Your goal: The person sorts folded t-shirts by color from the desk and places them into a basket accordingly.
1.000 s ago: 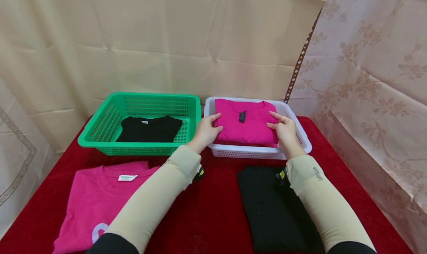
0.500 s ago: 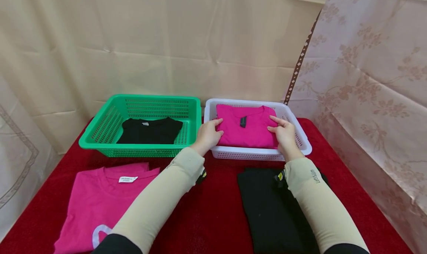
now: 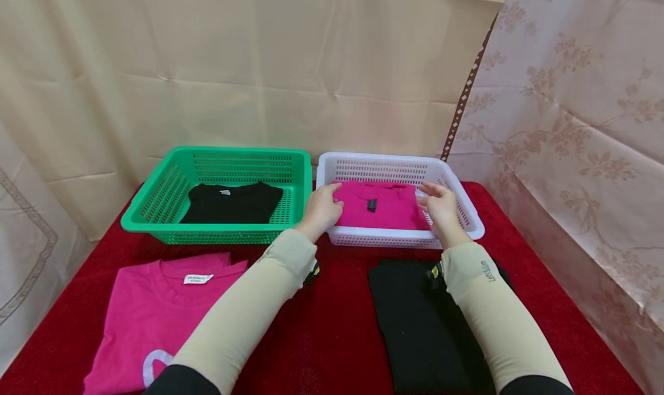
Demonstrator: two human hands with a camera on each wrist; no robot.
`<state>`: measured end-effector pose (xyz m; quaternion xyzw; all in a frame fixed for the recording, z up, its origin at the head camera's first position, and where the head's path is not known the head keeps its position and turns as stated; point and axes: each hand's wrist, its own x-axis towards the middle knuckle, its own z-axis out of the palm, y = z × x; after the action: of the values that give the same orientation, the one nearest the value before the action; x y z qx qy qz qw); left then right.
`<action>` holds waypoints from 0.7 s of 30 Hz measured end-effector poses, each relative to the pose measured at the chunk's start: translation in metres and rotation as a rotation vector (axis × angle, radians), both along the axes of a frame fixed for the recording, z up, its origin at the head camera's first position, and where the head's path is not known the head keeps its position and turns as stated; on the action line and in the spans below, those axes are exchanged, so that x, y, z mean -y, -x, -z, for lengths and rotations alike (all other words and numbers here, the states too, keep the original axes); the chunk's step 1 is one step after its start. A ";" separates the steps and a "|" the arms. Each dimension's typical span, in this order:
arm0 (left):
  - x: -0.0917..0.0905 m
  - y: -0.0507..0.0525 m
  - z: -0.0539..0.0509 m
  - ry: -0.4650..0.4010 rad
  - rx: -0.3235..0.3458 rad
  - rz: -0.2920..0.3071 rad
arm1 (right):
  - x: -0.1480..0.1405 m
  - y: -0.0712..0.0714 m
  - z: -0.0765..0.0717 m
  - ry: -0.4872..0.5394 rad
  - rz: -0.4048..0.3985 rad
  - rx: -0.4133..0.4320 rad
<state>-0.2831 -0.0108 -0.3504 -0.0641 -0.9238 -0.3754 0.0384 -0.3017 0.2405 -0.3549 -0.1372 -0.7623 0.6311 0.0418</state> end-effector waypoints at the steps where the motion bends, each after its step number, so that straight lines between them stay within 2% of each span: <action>1: 0.000 0.000 0.000 -0.008 -0.005 0.001 | 0.000 0.000 0.000 0.003 0.003 -0.004; 6: 0.002 -0.001 -0.001 -0.080 -0.013 0.005 | 0.002 0.000 -0.003 0.055 0.030 -0.035; 13: 0.007 -0.005 -0.004 -0.265 0.048 0.032 | 0.000 -0.001 -0.007 0.203 0.073 -0.085; 21: 0.017 -0.017 -0.018 -0.438 0.056 0.058 | -0.001 -0.007 -0.014 0.358 0.071 -0.090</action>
<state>-0.2660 -0.0280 -0.3323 -0.0704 -0.8188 -0.5696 0.0151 -0.2943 0.2410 -0.3408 -0.1408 -0.6300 0.7602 0.0732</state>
